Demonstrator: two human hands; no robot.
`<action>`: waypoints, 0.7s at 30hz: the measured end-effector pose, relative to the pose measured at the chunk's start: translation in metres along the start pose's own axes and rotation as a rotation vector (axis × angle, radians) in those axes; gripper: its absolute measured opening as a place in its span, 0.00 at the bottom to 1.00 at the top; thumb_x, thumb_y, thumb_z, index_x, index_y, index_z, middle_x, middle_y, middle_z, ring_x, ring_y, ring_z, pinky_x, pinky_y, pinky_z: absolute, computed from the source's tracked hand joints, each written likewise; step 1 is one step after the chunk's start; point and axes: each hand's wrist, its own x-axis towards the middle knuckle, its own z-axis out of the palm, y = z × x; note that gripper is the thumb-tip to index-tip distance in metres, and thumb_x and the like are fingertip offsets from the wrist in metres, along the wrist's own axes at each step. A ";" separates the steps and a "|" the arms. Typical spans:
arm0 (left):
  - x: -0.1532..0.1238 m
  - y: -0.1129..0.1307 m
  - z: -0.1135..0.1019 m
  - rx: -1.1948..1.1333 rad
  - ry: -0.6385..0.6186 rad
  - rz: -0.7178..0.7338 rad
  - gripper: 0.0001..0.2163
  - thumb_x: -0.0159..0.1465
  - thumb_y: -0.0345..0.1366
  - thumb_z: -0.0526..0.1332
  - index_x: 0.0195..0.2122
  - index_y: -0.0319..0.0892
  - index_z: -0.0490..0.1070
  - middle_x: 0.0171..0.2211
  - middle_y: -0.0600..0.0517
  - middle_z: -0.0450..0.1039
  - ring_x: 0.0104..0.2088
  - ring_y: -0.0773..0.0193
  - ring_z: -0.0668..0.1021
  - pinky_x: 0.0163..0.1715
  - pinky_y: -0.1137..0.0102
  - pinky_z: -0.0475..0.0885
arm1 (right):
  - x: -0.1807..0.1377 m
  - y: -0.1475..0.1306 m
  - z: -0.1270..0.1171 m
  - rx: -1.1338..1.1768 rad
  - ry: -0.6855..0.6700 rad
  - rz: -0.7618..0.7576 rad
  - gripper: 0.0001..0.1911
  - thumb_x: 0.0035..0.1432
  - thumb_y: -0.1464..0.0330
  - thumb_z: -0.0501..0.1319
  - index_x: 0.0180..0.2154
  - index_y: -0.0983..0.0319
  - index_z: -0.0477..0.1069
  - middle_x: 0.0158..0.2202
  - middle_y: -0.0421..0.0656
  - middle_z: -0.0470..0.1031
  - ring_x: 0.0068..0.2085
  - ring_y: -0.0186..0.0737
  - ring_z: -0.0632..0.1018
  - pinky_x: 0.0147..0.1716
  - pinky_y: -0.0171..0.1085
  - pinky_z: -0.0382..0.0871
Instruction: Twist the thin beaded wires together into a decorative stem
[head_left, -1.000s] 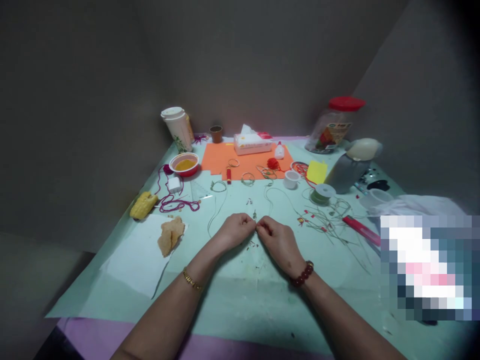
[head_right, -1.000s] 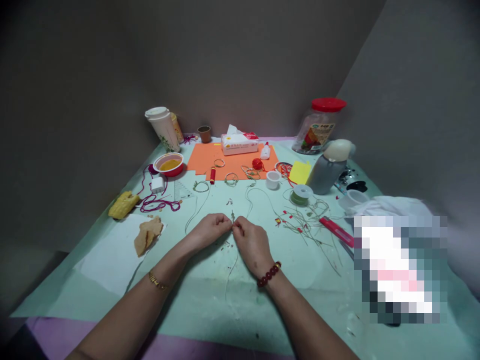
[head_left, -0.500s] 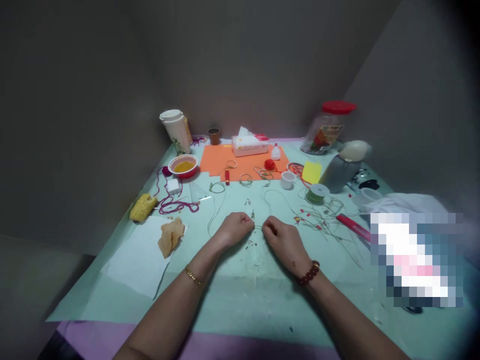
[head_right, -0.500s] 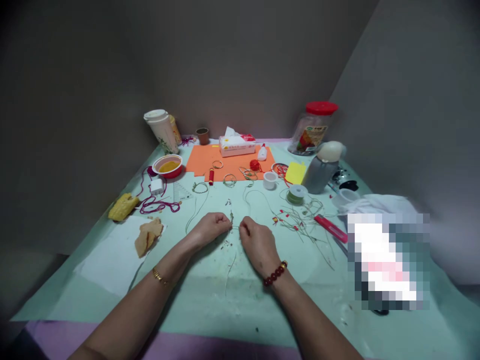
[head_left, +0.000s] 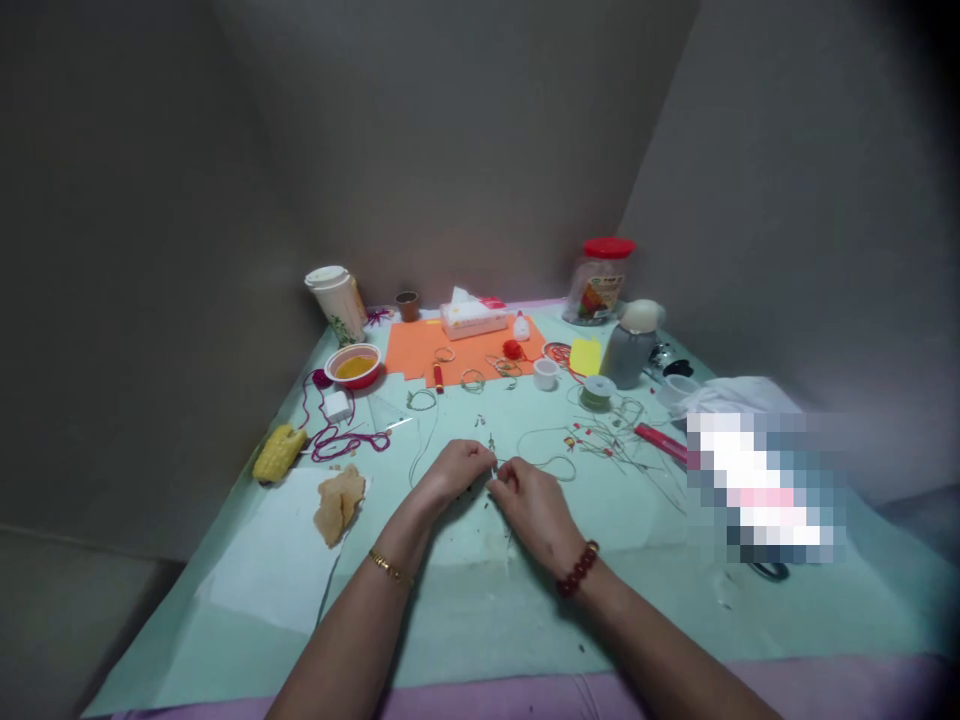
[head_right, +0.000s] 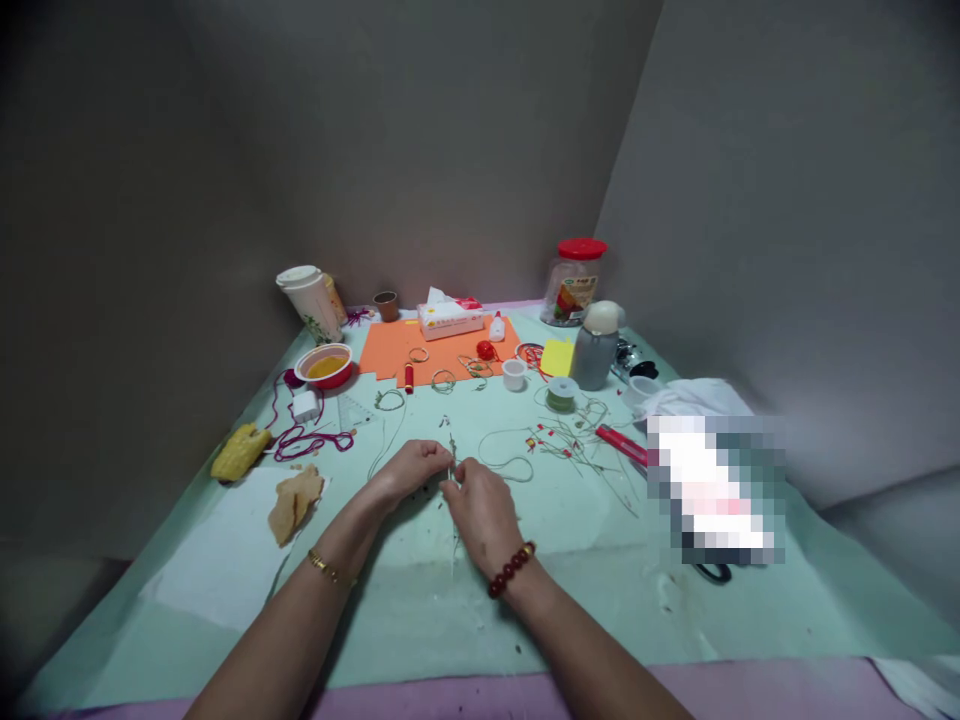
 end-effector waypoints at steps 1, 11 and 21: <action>0.000 0.000 -0.001 -0.011 -0.008 0.003 0.10 0.50 0.41 0.58 0.23 0.38 0.65 0.18 0.58 0.57 0.20 0.73 0.57 0.21 0.74 0.51 | 0.002 -0.002 0.007 -0.002 0.001 0.001 0.05 0.52 0.70 0.56 0.25 0.61 0.65 0.23 0.40 0.69 0.26 0.36 0.67 0.27 0.34 0.55; 0.001 -0.004 0.006 0.132 0.114 0.022 0.09 0.51 0.40 0.58 0.24 0.38 0.68 0.20 0.56 0.63 0.21 0.71 0.62 0.21 0.74 0.55 | -0.010 0.015 -0.001 0.309 -0.107 0.087 0.10 0.54 0.67 0.52 0.22 0.60 0.61 0.20 0.37 0.63 0.26 0.34 0.64 0.27 0.33 0.54; -0.005 0.000 0.007 0.183 0.114 0.054 0.11 0.54 0.40 0.57 0.25 0.37 0.71 0.17 0.57 0.59 0.20 0.71 0.60 0.21 0.74 0.54 | -0.010 0.021 0.009 0.110 -0.047 -0.059 0.12 0.58 0.70 0.51 0.23 0.61 0.64 0.20 0.39 0.68 0.25 0.34 0.66 0.26 0.33 0.50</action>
